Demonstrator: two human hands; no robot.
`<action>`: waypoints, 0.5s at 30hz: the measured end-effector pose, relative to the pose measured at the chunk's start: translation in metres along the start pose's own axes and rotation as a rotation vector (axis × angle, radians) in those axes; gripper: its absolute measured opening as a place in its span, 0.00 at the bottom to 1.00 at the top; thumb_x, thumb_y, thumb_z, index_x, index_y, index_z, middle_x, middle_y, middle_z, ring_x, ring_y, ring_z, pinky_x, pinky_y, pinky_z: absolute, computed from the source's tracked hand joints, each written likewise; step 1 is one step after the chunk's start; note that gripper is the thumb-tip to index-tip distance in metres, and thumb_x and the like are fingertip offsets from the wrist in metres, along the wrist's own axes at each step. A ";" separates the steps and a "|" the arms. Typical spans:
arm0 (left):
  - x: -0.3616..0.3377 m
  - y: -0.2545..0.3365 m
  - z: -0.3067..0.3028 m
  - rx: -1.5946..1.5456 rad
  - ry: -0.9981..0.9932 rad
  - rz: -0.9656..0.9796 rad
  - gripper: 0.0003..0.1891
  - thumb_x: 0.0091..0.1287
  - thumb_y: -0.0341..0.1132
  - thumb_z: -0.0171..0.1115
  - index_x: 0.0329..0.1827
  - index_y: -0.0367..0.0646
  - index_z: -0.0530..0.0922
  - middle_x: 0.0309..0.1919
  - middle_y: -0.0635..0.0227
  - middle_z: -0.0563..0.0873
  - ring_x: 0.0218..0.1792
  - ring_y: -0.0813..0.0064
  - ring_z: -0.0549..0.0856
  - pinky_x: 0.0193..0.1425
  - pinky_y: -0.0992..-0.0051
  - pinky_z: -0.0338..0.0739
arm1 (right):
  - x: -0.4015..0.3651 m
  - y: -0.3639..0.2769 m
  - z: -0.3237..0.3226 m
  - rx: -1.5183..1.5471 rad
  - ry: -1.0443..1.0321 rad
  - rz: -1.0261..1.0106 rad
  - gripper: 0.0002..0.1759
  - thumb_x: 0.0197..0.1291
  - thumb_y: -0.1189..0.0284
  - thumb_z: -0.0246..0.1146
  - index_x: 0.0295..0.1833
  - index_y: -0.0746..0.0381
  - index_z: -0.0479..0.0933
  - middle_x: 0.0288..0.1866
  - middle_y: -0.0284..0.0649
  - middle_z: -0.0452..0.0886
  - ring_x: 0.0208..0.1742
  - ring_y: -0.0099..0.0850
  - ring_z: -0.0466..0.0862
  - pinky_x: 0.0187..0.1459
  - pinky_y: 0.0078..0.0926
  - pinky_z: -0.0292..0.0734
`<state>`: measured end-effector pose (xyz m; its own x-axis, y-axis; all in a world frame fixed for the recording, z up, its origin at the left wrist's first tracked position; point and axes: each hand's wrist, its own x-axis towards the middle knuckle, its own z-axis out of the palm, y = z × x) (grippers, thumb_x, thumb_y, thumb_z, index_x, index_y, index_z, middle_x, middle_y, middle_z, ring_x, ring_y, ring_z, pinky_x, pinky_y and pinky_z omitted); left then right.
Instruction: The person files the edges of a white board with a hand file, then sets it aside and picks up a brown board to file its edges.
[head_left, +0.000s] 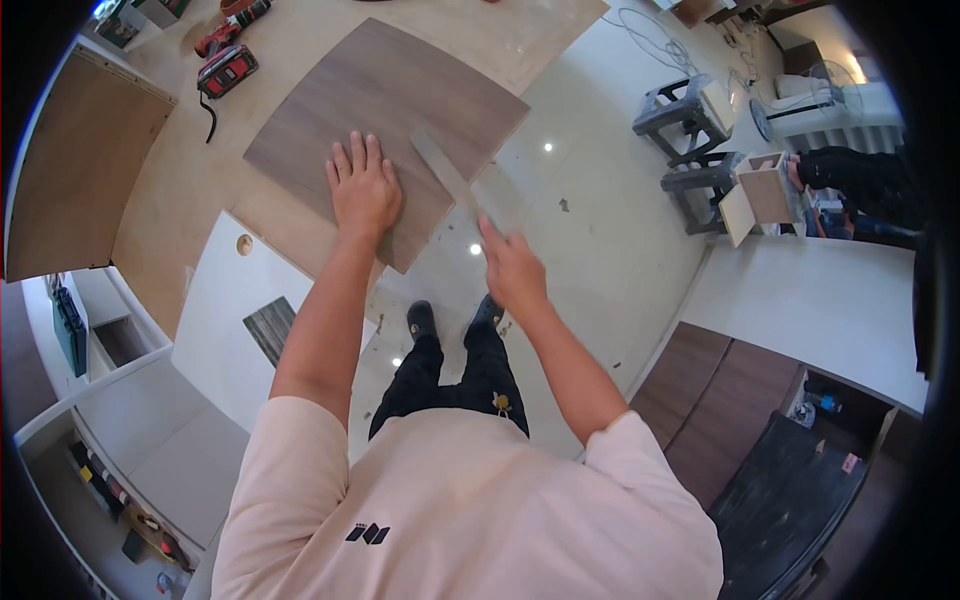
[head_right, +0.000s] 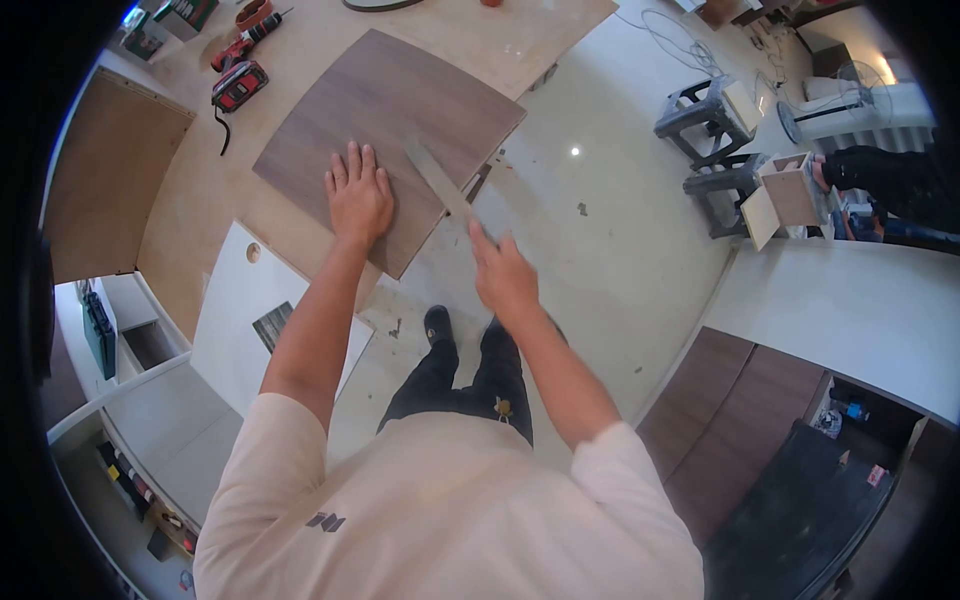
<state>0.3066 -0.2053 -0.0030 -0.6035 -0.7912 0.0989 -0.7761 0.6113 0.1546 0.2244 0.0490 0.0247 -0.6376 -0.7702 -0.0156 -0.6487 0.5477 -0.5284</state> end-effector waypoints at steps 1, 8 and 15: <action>0.004 0.001 -0.001 -0.012 0.014 -0.006 0.29 0.80 0.47 0.39 0.81 0.46 0.62 0.82 0.60 0.60 0.82 0.48 0.54 0.85 0.52 0.44 | -0.016 0.005 0.001 0.026 0.014 -0.025 0.25 0.71 0.66 0.60 0.73 0.40 0.74 0.39 0.45 0.76 0.35 0.49 0.83 0.39 0.47 0.80; -0.003 0.003 -0.004 -0.011 -0.010 -0.013 0.29 0.80 0.46 0.39 0.81 0.45 0.62 0.82 0.60 0.60 0.82 0.48 0.54 0.85 0.53 0.44 | 0.024 -0.007 0.017 -0.021 -0.032 0.011 0.27 0.71 0.66 0.61 0.74 0.39 0.72 0.37 0.46 0.74 0.34 0.49 0.82 0.38 0.47 0.80; -0.003 0.004 -0.004 -0.051 0.001 -0.021 0.29 0.80 0.44 0.41 0.81 0.44 0.62 0.82 0.60 0.59 0.82 0.48 0.54 0.85 0.53 0.45 | -0.030 0.000 0.005 0.010 -0.084 0.015 0.24 0.71 0.65 0.60 0.72 0.40 0.74 0.38 0.45 0.75 0.35 0.49 0.82 0.36 0.48 0.79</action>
<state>0.3059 -0.2002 0.0016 -0.5869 -0.8040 0.0958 -0.7783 0.5928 0.2069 0.2457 0.0698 0.0209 -0.6100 -0.7867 -0.0949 -0.6348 0.5569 -0.5356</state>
